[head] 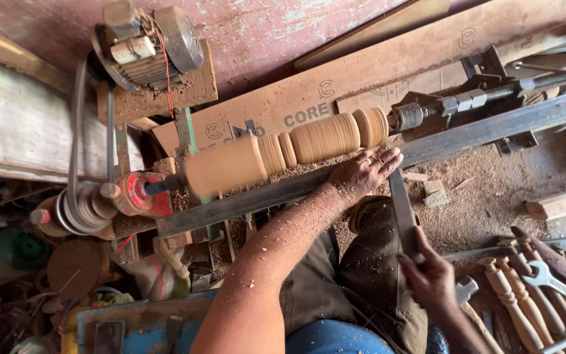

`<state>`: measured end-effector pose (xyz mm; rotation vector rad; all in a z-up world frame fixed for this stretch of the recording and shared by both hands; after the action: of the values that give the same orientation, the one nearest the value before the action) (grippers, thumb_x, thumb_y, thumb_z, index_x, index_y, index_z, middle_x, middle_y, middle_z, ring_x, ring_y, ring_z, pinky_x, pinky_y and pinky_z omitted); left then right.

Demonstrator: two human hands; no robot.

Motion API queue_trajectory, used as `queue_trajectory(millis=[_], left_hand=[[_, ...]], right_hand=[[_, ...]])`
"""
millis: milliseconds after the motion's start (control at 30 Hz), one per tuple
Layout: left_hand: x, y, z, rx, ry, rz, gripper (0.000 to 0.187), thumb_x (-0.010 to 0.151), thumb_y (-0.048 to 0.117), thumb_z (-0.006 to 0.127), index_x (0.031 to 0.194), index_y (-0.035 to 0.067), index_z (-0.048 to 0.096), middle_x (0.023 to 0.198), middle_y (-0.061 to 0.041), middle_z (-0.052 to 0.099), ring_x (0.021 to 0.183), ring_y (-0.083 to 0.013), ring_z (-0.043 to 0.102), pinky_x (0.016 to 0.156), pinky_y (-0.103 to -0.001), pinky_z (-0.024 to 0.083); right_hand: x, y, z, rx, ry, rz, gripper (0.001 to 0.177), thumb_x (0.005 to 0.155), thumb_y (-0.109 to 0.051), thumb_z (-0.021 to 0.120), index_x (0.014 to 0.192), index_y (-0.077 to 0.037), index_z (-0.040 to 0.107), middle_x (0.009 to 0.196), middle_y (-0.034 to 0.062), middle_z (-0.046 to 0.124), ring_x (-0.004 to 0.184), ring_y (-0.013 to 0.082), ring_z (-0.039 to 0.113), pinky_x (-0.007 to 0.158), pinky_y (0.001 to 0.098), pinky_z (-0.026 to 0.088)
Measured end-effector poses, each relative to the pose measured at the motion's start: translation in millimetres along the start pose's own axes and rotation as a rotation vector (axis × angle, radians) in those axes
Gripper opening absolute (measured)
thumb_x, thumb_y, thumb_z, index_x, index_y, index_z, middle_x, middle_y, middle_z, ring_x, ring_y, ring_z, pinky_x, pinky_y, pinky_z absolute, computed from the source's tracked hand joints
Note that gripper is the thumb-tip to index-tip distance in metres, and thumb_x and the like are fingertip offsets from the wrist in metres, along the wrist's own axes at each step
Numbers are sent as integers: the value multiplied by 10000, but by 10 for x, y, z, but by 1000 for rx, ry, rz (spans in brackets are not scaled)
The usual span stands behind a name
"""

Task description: The person uses a chisel to shape a rotating wood piece on a lathe, creating decorative contours and grooves.

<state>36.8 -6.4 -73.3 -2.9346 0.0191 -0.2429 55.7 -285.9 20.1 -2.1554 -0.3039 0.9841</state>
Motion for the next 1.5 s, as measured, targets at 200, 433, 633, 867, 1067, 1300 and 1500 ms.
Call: queue_trajectory(millis=[200, 433, 633, 867, 1067, 1300, 1500], left_hand=[[270, 290, 775, -265, 416, -178, 742, 1091, 524, 539, 1631, 48, 363, 1737, -91, 175, 1596, -261, 158, 1311, -527, 270], [56, 84, 41, -71, 173, -85, 699, 1035, 475, 519, 1601, 90, 375, 1684, -65, 287, 1549, -231, 310, 1273, -460, 304], [123, 84, 37, -155, 183, -137, 609, 1010, 175, 588, 1584, 112, 392, 1667, -76, 322, 1528, -232, 344, 1312, -460, 308], [38, -11, -237, -41, 72, -113, 677, 986, 53, 605, 1598, 205, 360, 1686, -24, 291, 1526, -226, 344, 1294, -446, 182], [156, 152, 222, 26, 330, -171, 661, 1072, 443, 327, 1657, 142, 264, 1720, -58, 198, 1521, -281, 217, 1300, -475, 49], [62, 83, 170, -104, 136, -134, 877, 1009, 707, 386, 1610, 69, 357, 1680, -129, 323, 1550, -264, 357, 1280, -441, 208], [28, 12, -177, -81, 161, -138, 599, 1082, 305, 550, 1621, 140, 347, 1668, -61, 325, 1470, -252, 471, 1311, -410, 267]], right_hand=[[767, 418, -864, -209, -148, -142, 346, 897, -132, 757, 1218, -16, 701, 766, 127, 769, 555, 136, 671, 451, 294, 565], [474, 161, -701, -101, -123, -46, 669, 856, -120, 737, 1491, -189, 539, 657, 80, 673, 460, 145, 540, 388, 322, 445], [-74, -222, -35, 22, -25, -5, 787, 863, -119, 717, 1575, -278, 422, 665, 118, 661, 446, 129, 526, 357, 315, 433], [13, -82, -75, 57, -40, -94, 682, 855, -176, 692, 1506, -243, 500, 726, 124, 767, 407, 167, 555, 332, 340, 452], [598, 91, -792, -104, -209, -102, 604, 873, -173, 747, 1461, -148, 608, 678, 50, 614, 502, 106, 519, 430, 302, 438], [975, -141, -1162, -210, -290, -50, 746, 857, -137, 796, 1535, -280, 520, 616, 43, 589, 494, 118, 461, 433, 308, 395], [382, -51, -590, -65, -129, 18, 694, 866, -160, 735, 1503, -305, 503, 731, 106, 752, 437, 144, 513, 385, 327, 459]])
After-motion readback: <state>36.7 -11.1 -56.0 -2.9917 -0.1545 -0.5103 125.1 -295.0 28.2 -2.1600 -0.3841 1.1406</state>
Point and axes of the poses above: each hand's wrist, its own x-axis towards the middle knuckle, its own z-axis out of the palm, y = z × x, the point moved 2 cm from there along x, towards the middle knuckle
